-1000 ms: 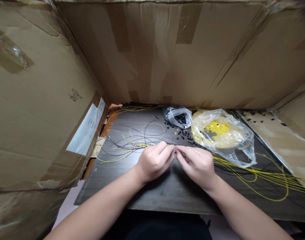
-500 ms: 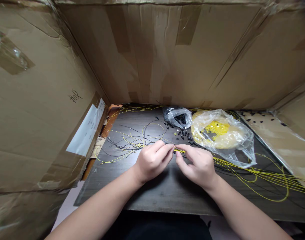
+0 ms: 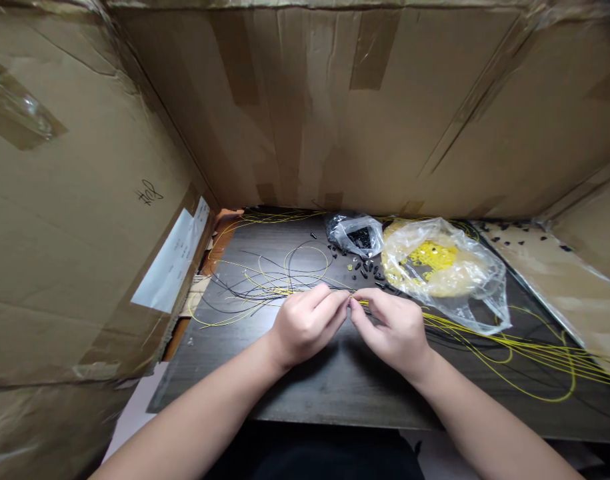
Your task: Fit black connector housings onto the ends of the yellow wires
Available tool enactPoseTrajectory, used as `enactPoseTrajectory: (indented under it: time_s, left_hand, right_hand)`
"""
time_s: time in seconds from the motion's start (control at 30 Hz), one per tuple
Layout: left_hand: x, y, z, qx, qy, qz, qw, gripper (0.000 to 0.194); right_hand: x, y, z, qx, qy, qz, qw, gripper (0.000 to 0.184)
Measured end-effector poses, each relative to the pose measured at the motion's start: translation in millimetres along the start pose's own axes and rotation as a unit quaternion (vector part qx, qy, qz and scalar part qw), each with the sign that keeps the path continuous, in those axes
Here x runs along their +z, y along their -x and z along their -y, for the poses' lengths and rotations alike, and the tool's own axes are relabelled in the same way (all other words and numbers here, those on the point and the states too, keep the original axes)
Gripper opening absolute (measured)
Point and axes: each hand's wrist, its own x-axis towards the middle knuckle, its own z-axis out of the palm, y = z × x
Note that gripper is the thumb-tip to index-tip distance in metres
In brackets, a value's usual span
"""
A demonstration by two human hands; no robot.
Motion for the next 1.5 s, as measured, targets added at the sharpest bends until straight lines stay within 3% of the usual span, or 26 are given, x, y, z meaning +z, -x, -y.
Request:
enactPoseTrajectory:
  time_s: [0.07, 0.2, 0.4, 0.63, 0.77, 0.9, 1.13, 1.4, 1.5]
  left_hand:
    - [-0.5, -0.5, 0.2, 0.000, -0.001, -0.012, 1.000, 0.016]
    - [-2.2, -1.7, 1.2, 0.003, -0.006, -0.028, 1.000, 0.018]
    - [-4.7, -3.2, 2.5, 0.007, -0.016, -0.036, 0.999, 0.018]
    - [-5.3, -3.4, 2.7, 0.008, -0.017, -0.045, 0.999, 0.017]
    - [-5.6, -4.5, 2.0, 0.008, -0.019, -0.058, 0.998, 0.018]
    - [-6.8, -5.0, 1.8, 0.000, 0.000, -0.057, 0.998, 0.021]
    - [-8.3, -4.0, 1.0, -0.005, 0.004, -0.060, 0.998, 0.018]
    - [-7.4, -4.1, 1.4, -0.015, 0.015, -0.063, 0.998, 0.018]
    - [-7.6, -4.2, 1.6, -0.015, 0.021, -0.061, 0.998, 0.018]
  right_hand:
    - [-1.2, 0.5, 0.6, 0.078, -0.077, 0.023, 0.994, 0.018]
    - [-0.1, 0.1, -6.4, 0.207, -0.214, 0.030, 0.954, 0.035]
    - [7.6, -4.1, -15.0, 0.187, -0.252, 0.049, 0.948, 0.037]
    - [10.2, -5.0, -12.5, 0.299, -0.395, 0.033, 0.868, 0.039]
    - [8.9, -4.8, -9.6, 0.343, -0.437, 0.042, 0.830, 0.031]
    - [7.1, -4.9, -4.8, 0.330, -0.448, 0.051, 0.829, 0.023]
    - [3.0, -5.7, -8.1, 0.283, -0.387, 0.053, 0.876, 0.019]
    - [3.7, -3.8, 1.2, 0.320, -0.446, 0.057, 0.834, 0.023]
    - [1.5, -5.2, 3.1, 0.327, -0.443, 0.070, 0.832, 0.022]
